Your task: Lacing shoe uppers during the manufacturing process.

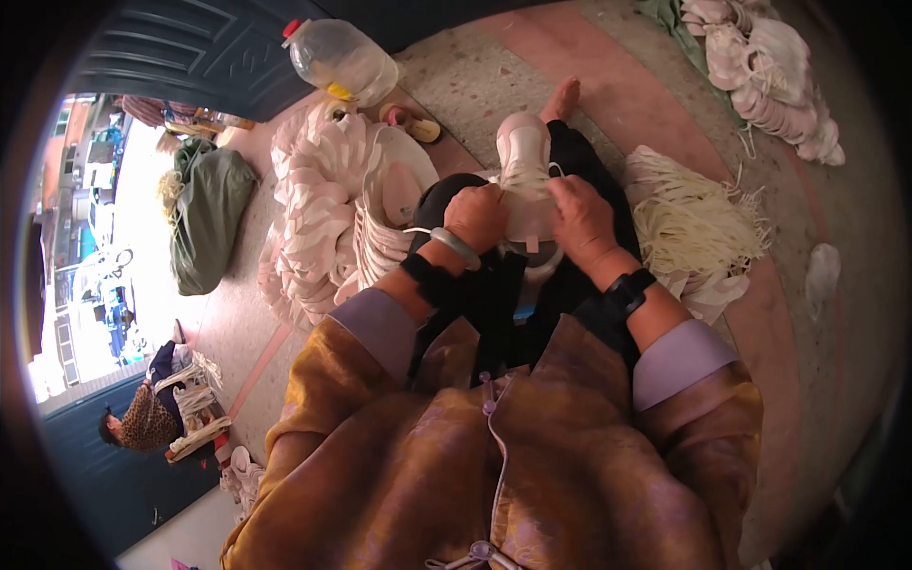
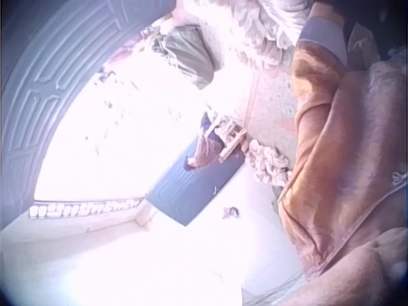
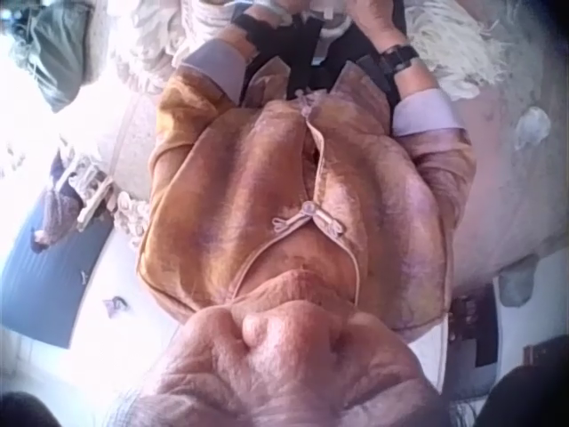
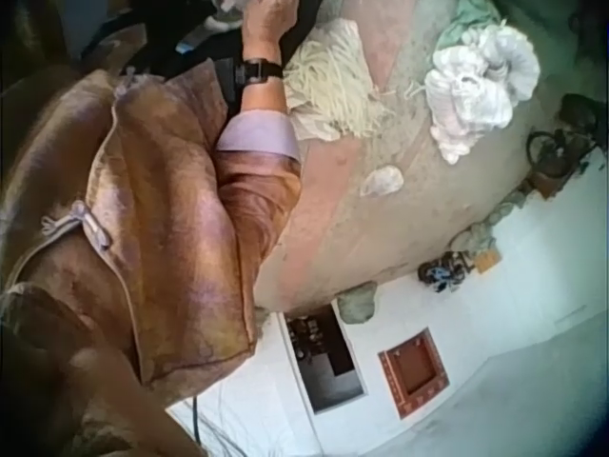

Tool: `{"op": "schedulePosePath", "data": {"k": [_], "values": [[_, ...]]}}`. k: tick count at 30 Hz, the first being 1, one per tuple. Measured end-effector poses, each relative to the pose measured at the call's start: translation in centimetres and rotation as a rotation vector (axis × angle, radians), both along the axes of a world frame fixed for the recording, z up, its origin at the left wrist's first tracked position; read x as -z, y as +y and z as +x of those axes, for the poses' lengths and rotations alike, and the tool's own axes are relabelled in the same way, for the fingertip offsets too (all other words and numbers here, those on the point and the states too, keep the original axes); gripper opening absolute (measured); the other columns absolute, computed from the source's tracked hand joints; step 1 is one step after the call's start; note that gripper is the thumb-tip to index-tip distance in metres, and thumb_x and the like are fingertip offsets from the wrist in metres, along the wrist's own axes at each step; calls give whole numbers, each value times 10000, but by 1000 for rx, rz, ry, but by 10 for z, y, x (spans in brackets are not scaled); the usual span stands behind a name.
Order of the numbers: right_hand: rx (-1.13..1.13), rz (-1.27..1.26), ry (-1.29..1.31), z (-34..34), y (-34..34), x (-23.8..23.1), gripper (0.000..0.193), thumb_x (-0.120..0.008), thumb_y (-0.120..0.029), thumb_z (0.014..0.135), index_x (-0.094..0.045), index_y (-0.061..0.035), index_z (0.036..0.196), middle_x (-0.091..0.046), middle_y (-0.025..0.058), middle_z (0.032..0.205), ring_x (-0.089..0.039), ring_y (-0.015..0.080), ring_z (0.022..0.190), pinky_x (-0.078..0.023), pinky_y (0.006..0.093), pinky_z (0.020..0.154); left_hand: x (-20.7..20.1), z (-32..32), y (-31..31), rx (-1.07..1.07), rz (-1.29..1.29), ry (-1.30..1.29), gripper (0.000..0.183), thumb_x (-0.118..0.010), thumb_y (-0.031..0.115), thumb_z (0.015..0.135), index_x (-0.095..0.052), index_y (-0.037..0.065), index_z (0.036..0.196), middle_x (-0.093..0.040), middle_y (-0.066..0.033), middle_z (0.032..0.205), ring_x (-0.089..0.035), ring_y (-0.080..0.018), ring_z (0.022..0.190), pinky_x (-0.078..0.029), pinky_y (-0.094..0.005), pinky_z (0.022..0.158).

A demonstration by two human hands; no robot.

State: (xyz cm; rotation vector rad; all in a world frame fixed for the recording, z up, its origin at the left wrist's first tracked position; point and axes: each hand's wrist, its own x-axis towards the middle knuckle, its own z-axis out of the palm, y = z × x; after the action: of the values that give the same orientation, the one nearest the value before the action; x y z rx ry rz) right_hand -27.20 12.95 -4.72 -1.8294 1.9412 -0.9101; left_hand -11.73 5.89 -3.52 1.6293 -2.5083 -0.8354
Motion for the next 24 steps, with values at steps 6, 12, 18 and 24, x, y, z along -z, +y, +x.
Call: {"op": "schedulePosePath", "data": {"k": [6,12,18,24], "values": [[-171,-81,187,29,-8,-4,120,-602,-104,670,-539,-62,764,-539,101,766,-578,288,741,-471,384,625,8,9,-8,46,-24,173,174,-517,157,679,-631,34,723,-594,-196,713,-591,-354,735,-467,-431,676],[-139,-80,265,33,-16,9,93,-619,-129,674,-562,-70,719,-550,95,705,-602,277,650,-481,383,561,7,8,-12,25,28,167,156,-530,131,668,-633,29,725,-600,-192,722,-593,-352,737,-468,-412,663],[-158,-52,192,37,-21,3,40,-590,-120,692,-580,-90,717,-578,93,714,-613,277,655,-492,376,564,14,7,-15,-13,60,170,154,-539,118,647,-636,31,729,-603,-193,723,-597,-348,744,-469,-401,670],[-200,-117,137,33,-21,-5,34,-582,-102,689,-560,-79,676,-570,97,672,-607,280,659,-490,370,573,13,7,-13,-77,107,137,157,-543,133,648,-643,45,732,-611,-187,728,-600,-345,757,-475,-398,690]]}}
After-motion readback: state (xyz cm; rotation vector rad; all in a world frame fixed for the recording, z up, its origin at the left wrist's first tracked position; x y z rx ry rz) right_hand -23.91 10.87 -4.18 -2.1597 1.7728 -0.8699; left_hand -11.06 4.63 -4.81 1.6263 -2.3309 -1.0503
